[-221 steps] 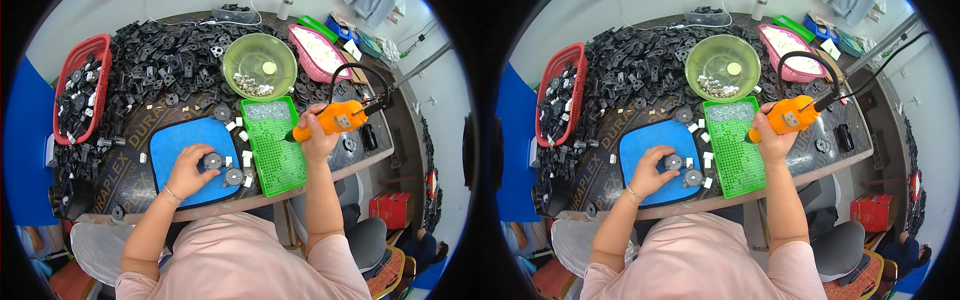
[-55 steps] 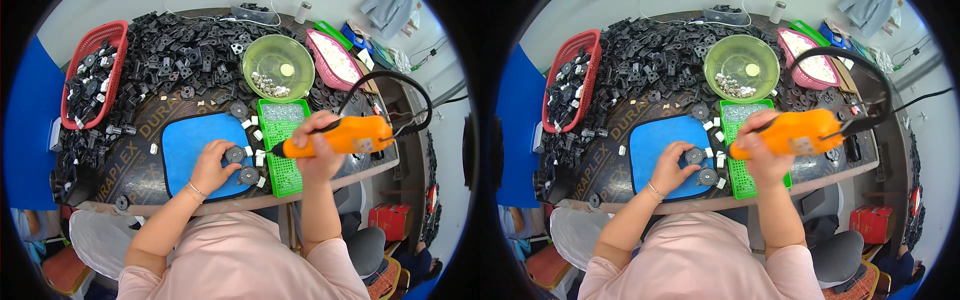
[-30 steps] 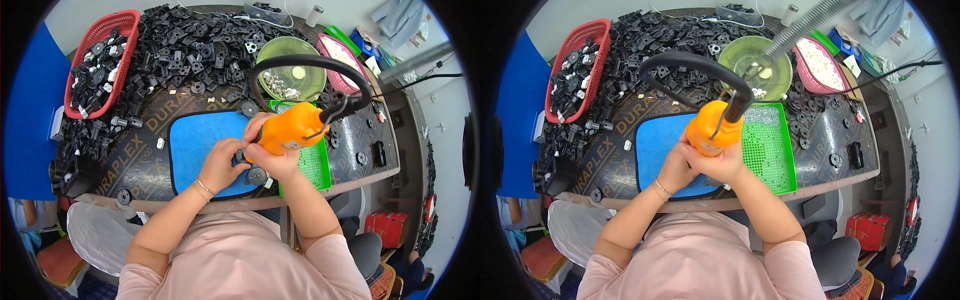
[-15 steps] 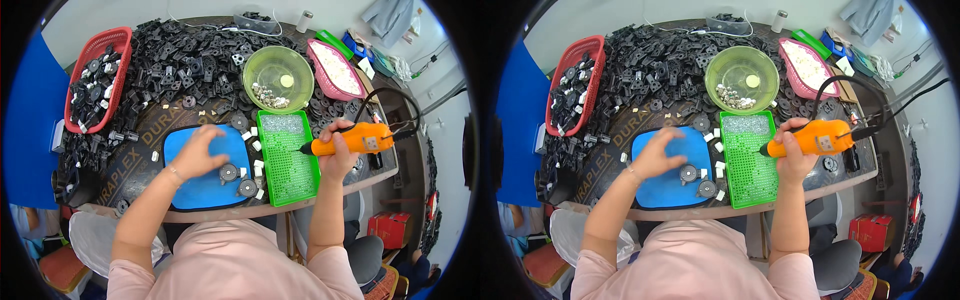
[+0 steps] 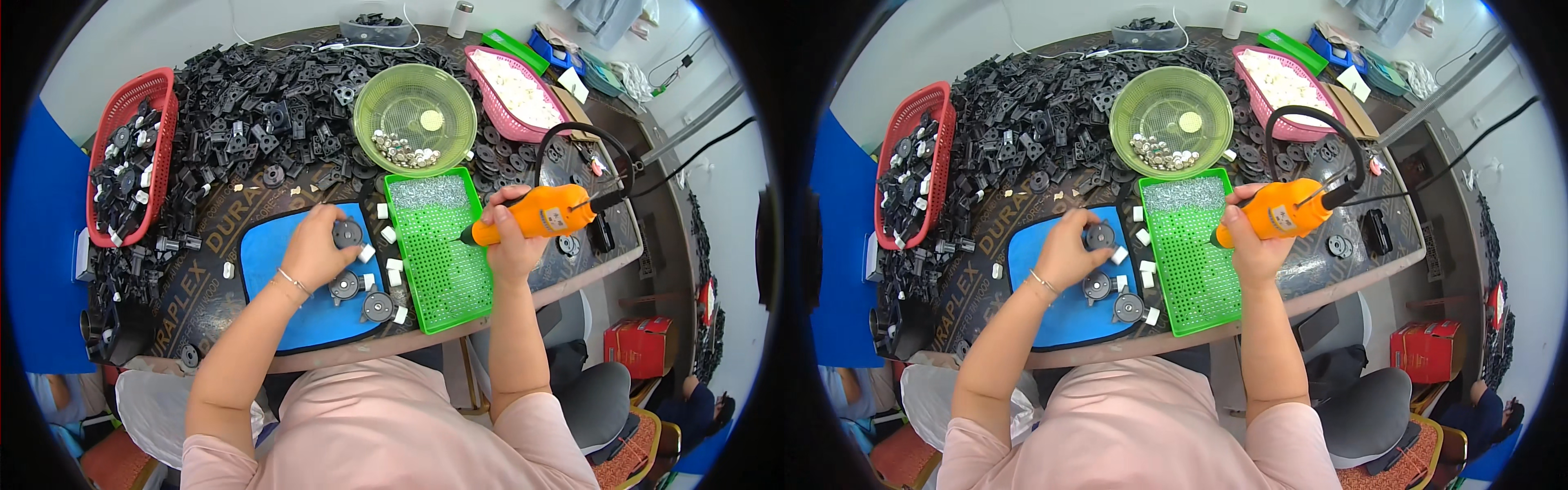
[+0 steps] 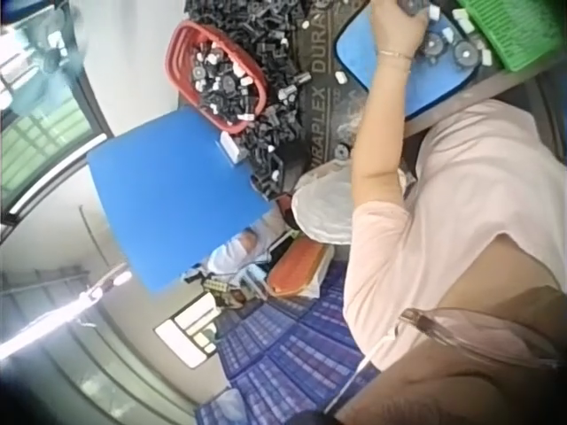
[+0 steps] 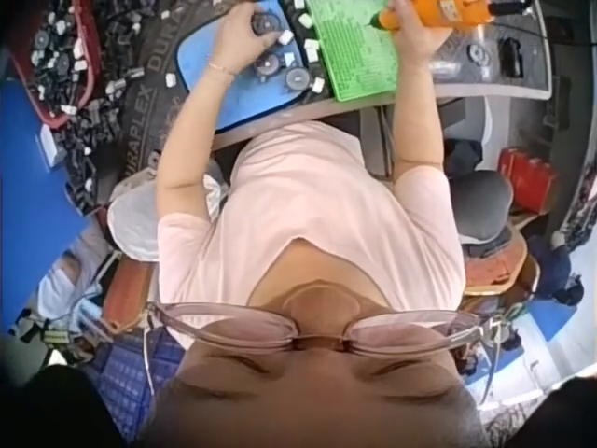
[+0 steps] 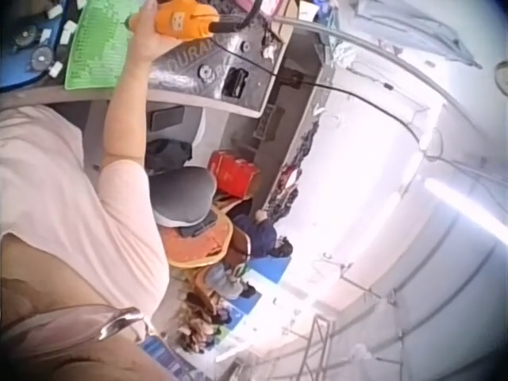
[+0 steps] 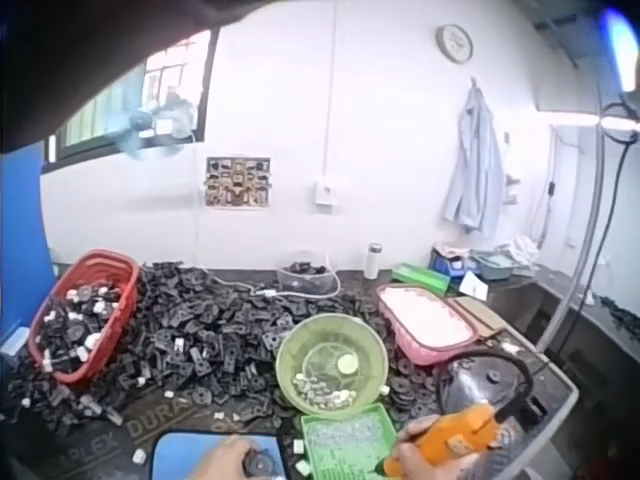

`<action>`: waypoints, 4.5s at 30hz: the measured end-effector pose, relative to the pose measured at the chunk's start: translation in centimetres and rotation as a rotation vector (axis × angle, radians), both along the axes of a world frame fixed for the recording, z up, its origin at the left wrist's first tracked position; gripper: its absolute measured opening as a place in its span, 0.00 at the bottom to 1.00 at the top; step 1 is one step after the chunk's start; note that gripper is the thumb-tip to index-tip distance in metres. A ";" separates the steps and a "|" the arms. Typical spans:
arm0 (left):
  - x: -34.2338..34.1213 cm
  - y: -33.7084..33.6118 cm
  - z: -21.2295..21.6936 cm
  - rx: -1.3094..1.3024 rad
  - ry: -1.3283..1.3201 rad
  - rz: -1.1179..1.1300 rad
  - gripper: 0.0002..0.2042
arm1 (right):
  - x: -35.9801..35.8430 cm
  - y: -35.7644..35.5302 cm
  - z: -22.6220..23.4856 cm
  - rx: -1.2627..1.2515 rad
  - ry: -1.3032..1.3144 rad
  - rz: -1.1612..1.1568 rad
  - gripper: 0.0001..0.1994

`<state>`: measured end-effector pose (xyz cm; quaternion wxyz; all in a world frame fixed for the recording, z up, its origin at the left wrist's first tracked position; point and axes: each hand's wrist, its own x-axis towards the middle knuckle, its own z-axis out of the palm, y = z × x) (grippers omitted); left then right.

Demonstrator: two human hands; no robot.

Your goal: Assemble small plastic mechanical components using an electric screwdriver at a workstation.

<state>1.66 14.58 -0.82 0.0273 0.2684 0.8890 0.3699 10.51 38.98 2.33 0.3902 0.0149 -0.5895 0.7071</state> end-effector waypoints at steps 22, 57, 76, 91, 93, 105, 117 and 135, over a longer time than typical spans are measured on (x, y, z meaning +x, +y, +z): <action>2.1 -0.4 -3.2 0.223 -0.163 0.060 0.25 | -0.8 -5.0 3.4 -0.056 0.156 0.263 0.10; 2.1 -0.1 -2.5 0.276 -0.171 0.039 0.21 | -2.6 -2.4 2.4 -0.001 -0.011 0.164 0.11; 2.1 -0.2 -2.7 0.203 -0.096 0.044 0.23 | -2.5 -1.9 0.1 0.021 -0.038 0.128 0.10; 2.0 -0.5 -3.1 0.236 -0.071 0.055 0.22 | -3.0 -7.4 3.7 0.016 0.124 0.329 0.10; 2.0 -0.4 -3.1 0.259 -0.101 0.045 0.21 | -4.0 -9.2 3.2 0.035 0.116 0.366 0.10; 1.7 -0.4 -3.8 0.275 -0.146 0.025 0.18 | -6.3 -12.8 1.7 -0.025 -0.046 0.450 0.10; 1.8 -0.2 -3.5 0.262 -0.129 0.012 0.19 | -6.3 -12.4 2.3 0.020 -0.067 0.559 0.10; 7.3 -2.2 0.7 -0.182 0.181 -0.409 0.32 | 1.6 4.2 3.3 -0.113 0.135 -0.217 0.10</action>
